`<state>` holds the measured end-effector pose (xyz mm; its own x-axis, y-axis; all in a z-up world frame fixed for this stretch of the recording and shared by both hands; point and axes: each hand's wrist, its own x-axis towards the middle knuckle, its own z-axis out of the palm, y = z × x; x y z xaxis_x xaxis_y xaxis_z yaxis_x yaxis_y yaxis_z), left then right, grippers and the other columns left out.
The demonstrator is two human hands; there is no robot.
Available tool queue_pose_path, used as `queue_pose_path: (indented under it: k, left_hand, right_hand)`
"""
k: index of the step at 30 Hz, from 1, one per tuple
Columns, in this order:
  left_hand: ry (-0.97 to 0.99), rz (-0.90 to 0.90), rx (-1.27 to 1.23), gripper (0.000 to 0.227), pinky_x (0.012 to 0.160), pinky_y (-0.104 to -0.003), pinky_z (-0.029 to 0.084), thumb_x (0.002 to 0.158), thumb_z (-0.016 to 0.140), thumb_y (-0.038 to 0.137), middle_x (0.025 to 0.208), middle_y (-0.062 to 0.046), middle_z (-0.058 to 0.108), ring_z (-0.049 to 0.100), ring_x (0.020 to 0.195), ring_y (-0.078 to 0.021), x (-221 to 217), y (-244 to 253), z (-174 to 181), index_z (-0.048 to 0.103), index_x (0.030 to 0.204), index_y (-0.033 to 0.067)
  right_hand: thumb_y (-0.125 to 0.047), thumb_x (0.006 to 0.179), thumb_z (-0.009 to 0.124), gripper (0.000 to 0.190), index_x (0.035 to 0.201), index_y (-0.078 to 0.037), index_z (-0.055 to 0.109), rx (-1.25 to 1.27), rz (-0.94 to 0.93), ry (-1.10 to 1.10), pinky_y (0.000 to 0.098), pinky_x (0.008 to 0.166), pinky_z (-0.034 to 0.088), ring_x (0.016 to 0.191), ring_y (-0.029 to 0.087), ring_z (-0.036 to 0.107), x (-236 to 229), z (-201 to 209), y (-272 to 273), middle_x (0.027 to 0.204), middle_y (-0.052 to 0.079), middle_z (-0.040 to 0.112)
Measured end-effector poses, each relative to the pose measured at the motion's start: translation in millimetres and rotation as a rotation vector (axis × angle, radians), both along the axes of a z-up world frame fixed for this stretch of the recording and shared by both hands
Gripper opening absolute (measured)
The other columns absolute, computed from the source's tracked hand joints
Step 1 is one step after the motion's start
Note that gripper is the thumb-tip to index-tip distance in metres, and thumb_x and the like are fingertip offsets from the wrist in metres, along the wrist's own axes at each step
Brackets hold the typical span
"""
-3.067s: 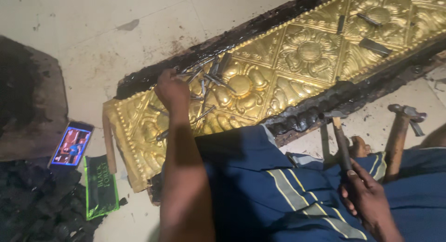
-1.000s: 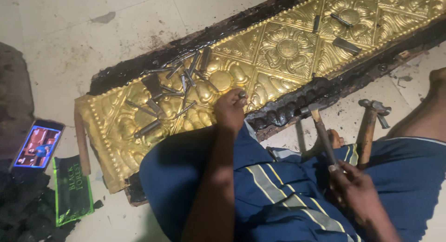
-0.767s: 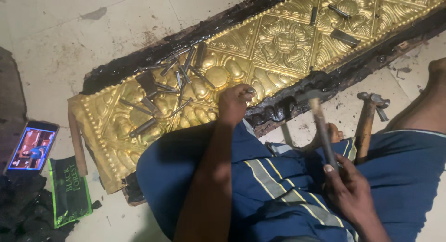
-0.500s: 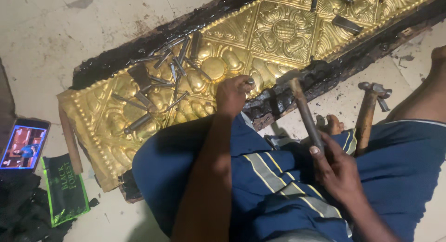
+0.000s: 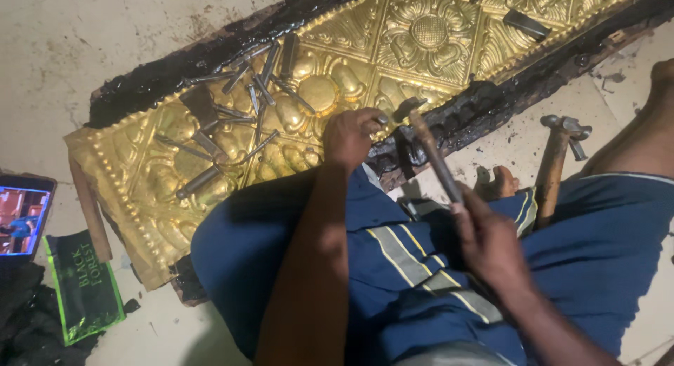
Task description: The person sits on the floor and uses a hammer and chisel to emboss floral patterns onto a large gold-colored metal sheet. The person repeatedly strikes the chisel to create raised designs on the surface.
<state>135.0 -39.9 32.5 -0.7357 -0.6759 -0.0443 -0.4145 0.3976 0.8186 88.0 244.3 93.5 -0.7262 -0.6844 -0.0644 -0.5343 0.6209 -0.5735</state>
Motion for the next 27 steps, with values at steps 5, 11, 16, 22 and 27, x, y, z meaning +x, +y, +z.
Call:
queue_pose_path:
  k: [5,11,16,22,27]
  left_hand:
    - [0.103,-0.014,-0.102,0.014,0.077,-0.040,0.056,0.090,0.072,0.018,0.093,-0.007,0.079,0.075,0.083,-0.0280,5,0,-15,0.080,0.101,0.0189]
    - [0.205,-0.021,-0.136,0.018,0.079,-0.037,0.058,0.088,0.070,0.015,0.094,-0.009,0.078,0.076,0.083,-0.0271,1,-6,-24,0.080,0.103,0.0135]
    - [0.300,0.039,-0.056,0.017,0.082,-0.034,0.059,0.091,0.068,0.013,0.095,-0.010,0.079,0.078,0.085,-0.0239,11,1,-42,0.079,0.103,0.0106]
    - [0.178,-0.017,0.017,0.018,0.080,-0.036,0.057,0.090,0.067,0.015,0.091,-0.007,0.081,0.078,0.083,-0.0230,1,-5,-32,0.079,0.103,0.0142]
    - [0.090,-0.022,-0.169,0.011,0.079,-0.043,0.055,0.092,0.072,0.022,0.091,-0.009,0.078,0.073,0.083,-0.0299,5,-2,-24,0.081,0.098,0.0207]
  right_hand:
    - [-0.033,0.112,0.051,0.042,0.143,-0.005,0.056,-0.619,-0.396,-0.173,0.0274,0.048,0.042,0.056,0.010,0.053,14,43,7,0.075,0.002,0.060]
    - [-0.028,0.107,0.058,0.040,0.139,-0.004,0.064,-0.025,0.107,0.203,0.0341,0.058,0.049,0.070,0.031,0.072,9,7,-10,0.081,0.018,0.066]
    - [-0.026,0.105,0.057,0.040,0.138,-0.003,0.060,-0.164,-0.121,-0.170,0.0292,0.055,0.048,0.061,0.011,0.060,11,-25,34,0.073,0.010,0.064]
    - [-0.017,0.108,0.058,0.038,0.144,-0.006,0.062,-0.372,-0.300,-0.311,0.0239,0.048,0.040,0.057,0.007,0.048,-2,24,29,0.074,0.000,0.056]
    - [-0.025,0.115,0.051,0.036,0.148,-0.010,0.054,-0.857,-0.342,-0.116,0.0199,0.053,0.043,0.058,0.004,0.050,9,39,17,0.078,-0.003,0.058]
